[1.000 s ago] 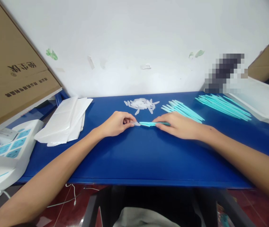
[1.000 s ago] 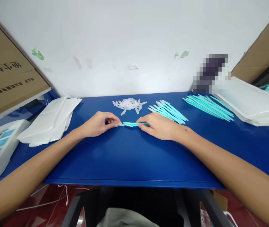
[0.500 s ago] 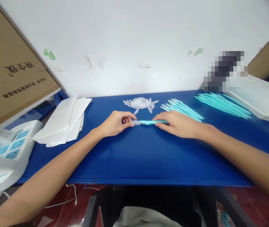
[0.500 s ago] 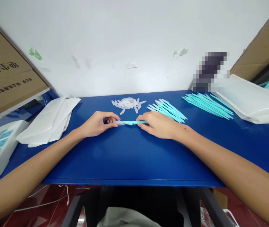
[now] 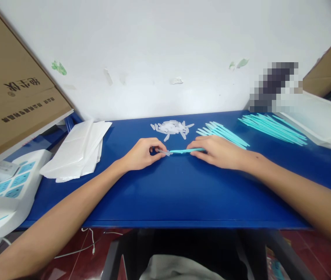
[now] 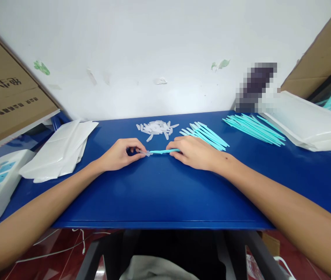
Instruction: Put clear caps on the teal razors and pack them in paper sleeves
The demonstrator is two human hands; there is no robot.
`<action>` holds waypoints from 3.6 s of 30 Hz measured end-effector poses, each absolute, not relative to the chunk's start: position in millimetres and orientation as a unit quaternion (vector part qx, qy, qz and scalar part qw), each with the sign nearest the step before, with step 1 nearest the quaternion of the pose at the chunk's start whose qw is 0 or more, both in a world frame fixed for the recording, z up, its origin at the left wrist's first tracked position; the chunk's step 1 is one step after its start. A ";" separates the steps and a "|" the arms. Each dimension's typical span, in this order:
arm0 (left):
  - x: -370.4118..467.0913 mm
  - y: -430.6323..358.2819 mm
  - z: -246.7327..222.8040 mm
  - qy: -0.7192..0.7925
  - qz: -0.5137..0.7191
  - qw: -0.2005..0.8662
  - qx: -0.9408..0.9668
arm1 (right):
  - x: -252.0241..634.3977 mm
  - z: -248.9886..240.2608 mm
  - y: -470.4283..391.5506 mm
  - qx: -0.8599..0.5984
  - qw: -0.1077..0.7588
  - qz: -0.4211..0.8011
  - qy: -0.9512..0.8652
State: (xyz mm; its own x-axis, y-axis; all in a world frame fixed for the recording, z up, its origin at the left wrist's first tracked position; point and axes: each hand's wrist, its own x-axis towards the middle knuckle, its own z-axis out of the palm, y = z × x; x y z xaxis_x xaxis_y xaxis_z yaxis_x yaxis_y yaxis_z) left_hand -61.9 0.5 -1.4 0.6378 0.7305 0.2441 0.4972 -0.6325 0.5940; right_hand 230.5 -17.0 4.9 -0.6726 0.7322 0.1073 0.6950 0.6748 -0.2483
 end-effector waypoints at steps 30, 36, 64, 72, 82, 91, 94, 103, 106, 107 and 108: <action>-59.3 1.1 -3.3 0.400 0.251 0.261 0.842 | 224.3 8.4 -24.4 -0.385 0.108 0.090 -0.912; -50.0 -6.1 -7.1 0.376 0.267 0.279 0.842 | 208.3 5.7 -34.8 -0.386 0.112 0.072 -0.913; -76.6 11.5 -2.3 0.402 0.202 0.110 0.886 | 293.8 21.9 20.9 -0.708 0.072 -0.055 -0.701; -74.4 9.7 1.5 0.432 0.201 0.097 0.874 | 309.4 16.2 32.3 -0.745 -0.024 -0.007 -0.666; -109.7 29.7 16.9 0.571 0.179 -0.051 0.800 | 304.8 18.7 34.6 -0.719 -0.032 -0.026 -0.694; -139.3 35.7 29.7 0.623 0.176 -0.124 0.752 | 299.8 23.1 24.6 -0.689 -0.051 0.050 -0.721; -128.6 31.8 27.3 0.607 0.167 -0.100 0.770 | 297.9 22.5 22.0 -0.663 -0.040 0.071 -0.745; -96.2 18.5 13.9 0.497 0.167 -0.060 0.849 | 270.6 27.7 1.1 -0.579 -0.018 0.067 -0.812; -85.6 13.4 6.9 0.432 0.188 -0.057 0.880 | 262.7 30.1 -5.9 -0.563 -0.028 0.074 -0.823; -82.0 11.2 4.8 0.411 0.193 -0.054 0.889 | 260.9 30.9 -7.8 -0.556 -0.031 0.076 -0.827; -78.4 8.7 2.9 0.389 0.197 -0.048 0.899 | 259.6 31.7 -9.6 -0.549 -0.033 0.079 -0.832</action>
